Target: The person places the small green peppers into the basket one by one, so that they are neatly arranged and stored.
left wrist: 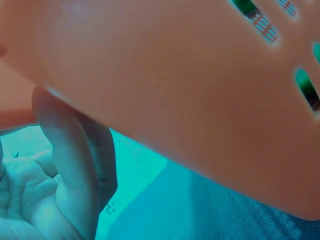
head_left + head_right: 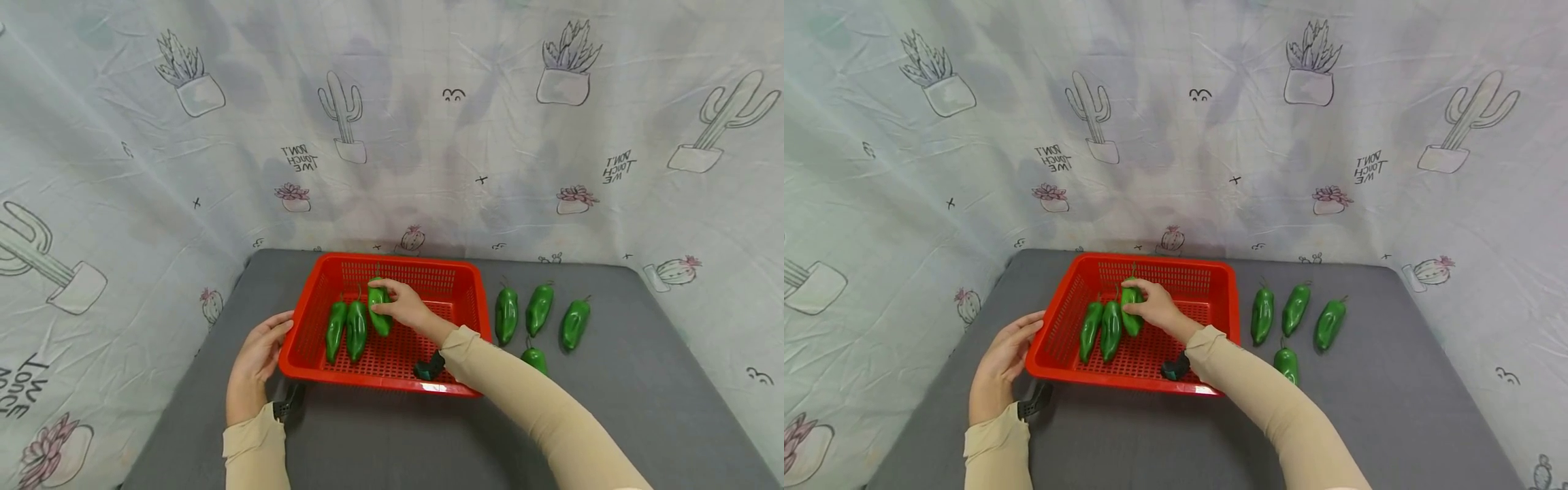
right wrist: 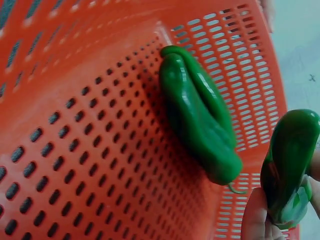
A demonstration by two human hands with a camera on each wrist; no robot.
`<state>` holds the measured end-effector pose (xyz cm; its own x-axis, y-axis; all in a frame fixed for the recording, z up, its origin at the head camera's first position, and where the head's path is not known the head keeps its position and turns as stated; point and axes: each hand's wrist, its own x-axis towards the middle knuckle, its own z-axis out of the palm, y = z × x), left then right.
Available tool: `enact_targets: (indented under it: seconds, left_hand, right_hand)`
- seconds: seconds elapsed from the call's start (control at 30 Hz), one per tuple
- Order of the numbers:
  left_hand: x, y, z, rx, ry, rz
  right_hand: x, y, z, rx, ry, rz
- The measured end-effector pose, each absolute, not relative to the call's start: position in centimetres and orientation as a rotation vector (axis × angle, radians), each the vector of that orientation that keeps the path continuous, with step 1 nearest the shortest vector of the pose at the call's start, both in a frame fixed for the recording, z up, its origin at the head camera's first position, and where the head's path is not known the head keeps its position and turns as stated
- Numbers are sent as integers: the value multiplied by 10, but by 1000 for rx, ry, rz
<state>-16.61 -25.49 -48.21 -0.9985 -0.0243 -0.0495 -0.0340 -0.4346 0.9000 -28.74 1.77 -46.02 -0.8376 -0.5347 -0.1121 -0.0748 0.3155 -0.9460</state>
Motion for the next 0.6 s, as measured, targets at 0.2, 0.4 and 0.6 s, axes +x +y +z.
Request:
enact_targets:
  seconds: [0.2, 0.4, 0.6]
  left_hand:
    - [-168, -254, -482, -85, 1682, 2662]
    - [-168, -254, -483, -97, 1684, 2669]
    - [-168, -256, -484, -109, 1667, 2665]
  right_hand:
    - [-291, 14, -465, -564, 2186, -1471]
    - [-292, 10, -469, -558, 2244, -1370]
    - [-289, 7, -473, -586, 2290, -1249]
